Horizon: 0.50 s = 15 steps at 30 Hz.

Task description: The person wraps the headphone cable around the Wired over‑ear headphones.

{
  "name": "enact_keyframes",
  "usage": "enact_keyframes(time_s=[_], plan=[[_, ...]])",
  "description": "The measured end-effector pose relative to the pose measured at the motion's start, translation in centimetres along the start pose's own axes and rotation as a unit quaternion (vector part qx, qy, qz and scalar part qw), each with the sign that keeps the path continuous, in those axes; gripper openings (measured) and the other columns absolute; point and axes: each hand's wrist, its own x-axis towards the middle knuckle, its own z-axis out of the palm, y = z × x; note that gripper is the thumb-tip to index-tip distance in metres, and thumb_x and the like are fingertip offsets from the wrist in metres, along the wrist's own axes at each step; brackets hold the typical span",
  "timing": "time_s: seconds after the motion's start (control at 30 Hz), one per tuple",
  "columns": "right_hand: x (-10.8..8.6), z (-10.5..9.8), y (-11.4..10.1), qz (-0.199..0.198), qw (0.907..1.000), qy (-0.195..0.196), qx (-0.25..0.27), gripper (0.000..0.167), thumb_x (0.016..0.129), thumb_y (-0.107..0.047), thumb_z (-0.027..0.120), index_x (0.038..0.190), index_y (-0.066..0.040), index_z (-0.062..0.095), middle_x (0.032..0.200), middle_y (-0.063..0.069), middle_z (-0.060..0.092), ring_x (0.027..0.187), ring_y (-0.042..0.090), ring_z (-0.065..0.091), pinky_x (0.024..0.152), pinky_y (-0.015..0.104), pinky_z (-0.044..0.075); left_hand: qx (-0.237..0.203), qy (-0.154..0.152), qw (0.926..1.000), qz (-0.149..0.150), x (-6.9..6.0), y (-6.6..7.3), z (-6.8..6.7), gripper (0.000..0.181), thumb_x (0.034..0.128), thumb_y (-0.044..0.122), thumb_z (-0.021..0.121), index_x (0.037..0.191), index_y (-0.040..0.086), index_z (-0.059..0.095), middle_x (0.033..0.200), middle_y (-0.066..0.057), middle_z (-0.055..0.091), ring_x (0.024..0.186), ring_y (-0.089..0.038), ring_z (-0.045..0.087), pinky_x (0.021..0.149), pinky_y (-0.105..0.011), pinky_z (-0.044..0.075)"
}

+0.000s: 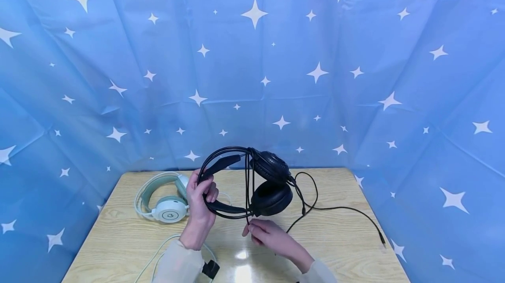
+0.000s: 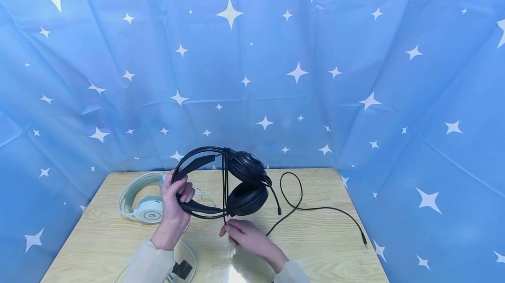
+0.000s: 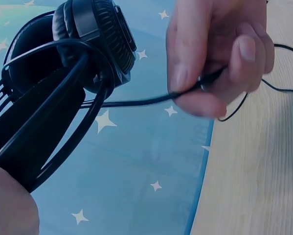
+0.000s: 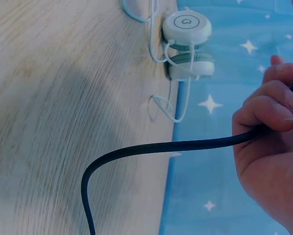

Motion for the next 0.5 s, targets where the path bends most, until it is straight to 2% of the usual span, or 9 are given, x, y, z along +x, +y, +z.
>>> enact_keyframes(time_s=[0.13, 0.27, 0.5], plan=[[-0.5, 0.0, -0.2, -0.009, 0.9999, 0.005, -0.007, 0.034, 0.112, -0.023, 0.041, 0.106, -0.01, 0.071, 0.066, -0.013, 0.048, 0.057, -0.001, 0.04, 0.057, 0.018, 0.037, 0.023, 0.022, 0.9994, 0.016, 0.0, -0.2, -0.1, 0.023, 0.0926, -0.011, 0.048, 0.094, 0.01, 0.057, 0.057, 0.007, 0.038, 0.043, -0.008, 0.026, 0.046, -0.023, 0.015], [-0.7, 0.1, -0.4, -0.01, 0.9998, 0.013, 0.011, 0.035, 0.112, -0.022, 0.041, 0.106, -0.006, 0.071, 0.067, -0.012, 0.048, 0.059, -0.001, 0.042, 0.06, 0.019, 0.039, 0.071, 0.047, 0.9956, 0.04, 0.2, -0.6, -0.4, 0.022, 0.0905, -0.011, 0.052, 0.092, 0.01, 0.056, 0.055, 0.007, 0.041, 0.042, -0.006, 0.031, 0.043, -0.021, 0.021], [-0.9, 0.3, -0.6, 0.005, 0.9968, 0.066, 0.044, 0.032, 0.112, -0.02, 0.044, 0.104, -0.002, 0.069, 0.07, -0.003, 0.054, 0.061, 0.001, 0.044, 0.056, 0.019, 0.038, 0.186, 0.078, 0.9761, 0.08, 0.1, -1.5, -1.2, 0.022, 0.0844, -0.012, 0.062, 0.093, 0.008, 0.059, 0.065, 0.006, 0.057, 0.042, -0.003, 0.039, 0.042, -0.016, 0.031]])
